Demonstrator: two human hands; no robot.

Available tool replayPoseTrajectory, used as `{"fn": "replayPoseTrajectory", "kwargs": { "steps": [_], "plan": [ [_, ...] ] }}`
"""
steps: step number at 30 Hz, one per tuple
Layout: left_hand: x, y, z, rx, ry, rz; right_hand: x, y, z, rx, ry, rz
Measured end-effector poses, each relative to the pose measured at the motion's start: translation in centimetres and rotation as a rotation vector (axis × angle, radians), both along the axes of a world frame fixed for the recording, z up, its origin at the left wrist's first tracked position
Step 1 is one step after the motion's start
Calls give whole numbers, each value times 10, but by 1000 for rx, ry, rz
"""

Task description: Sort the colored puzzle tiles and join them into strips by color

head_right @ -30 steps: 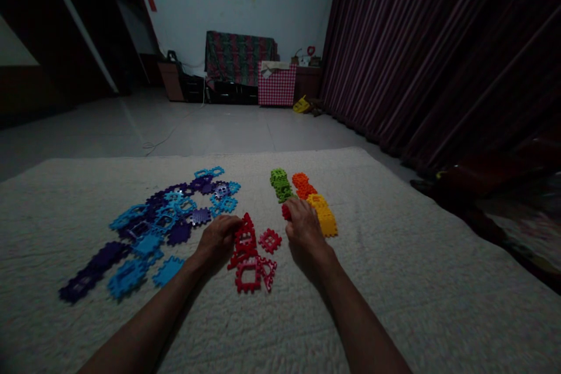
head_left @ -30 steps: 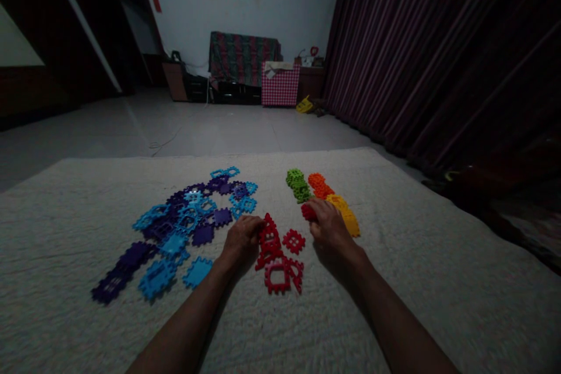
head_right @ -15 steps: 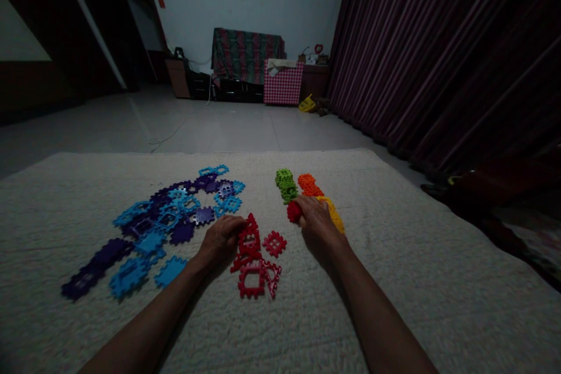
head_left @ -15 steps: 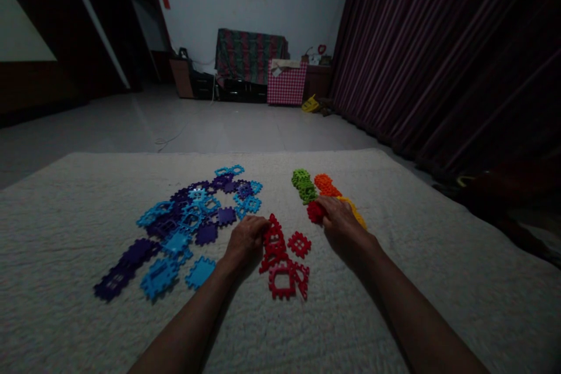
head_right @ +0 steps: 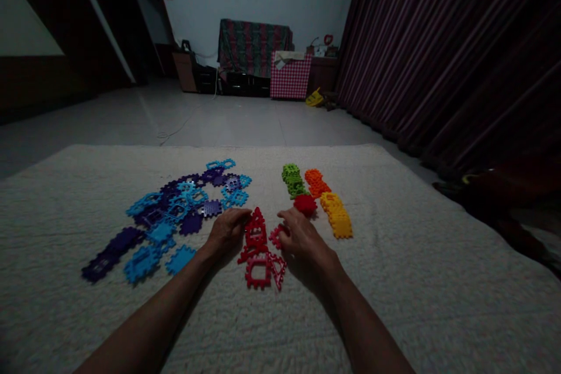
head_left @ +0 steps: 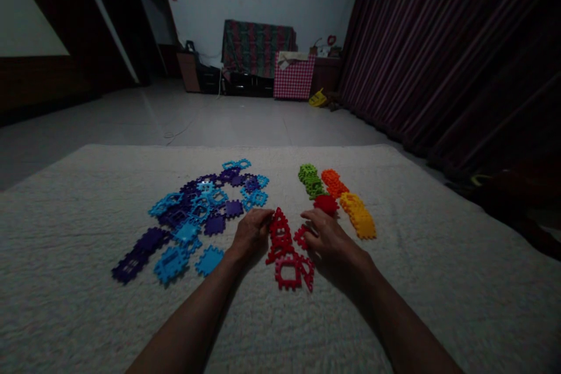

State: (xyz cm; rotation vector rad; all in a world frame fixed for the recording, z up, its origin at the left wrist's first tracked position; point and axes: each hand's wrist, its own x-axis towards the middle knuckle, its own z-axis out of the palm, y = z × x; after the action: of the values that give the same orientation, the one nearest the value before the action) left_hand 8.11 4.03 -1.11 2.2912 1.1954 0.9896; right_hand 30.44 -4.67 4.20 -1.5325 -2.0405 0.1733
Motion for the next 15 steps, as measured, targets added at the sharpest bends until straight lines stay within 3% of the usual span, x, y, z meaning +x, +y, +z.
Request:
{"fn": "replayPoseTrajectory", "kwargs": {
  "steps": [3, 7, 15],
  "plan": [
    [0, 1, -1, 14, 20, -3, -9, -18, 12, -180, -25, -57],
    [0, 2, 0, 19, 55, -16, -20, -22, 20, -277, -58, -107],
    [0, 1, 4, 24, 68, -12, -9, -13, -13, -167, 74, -208]
  ]
}}
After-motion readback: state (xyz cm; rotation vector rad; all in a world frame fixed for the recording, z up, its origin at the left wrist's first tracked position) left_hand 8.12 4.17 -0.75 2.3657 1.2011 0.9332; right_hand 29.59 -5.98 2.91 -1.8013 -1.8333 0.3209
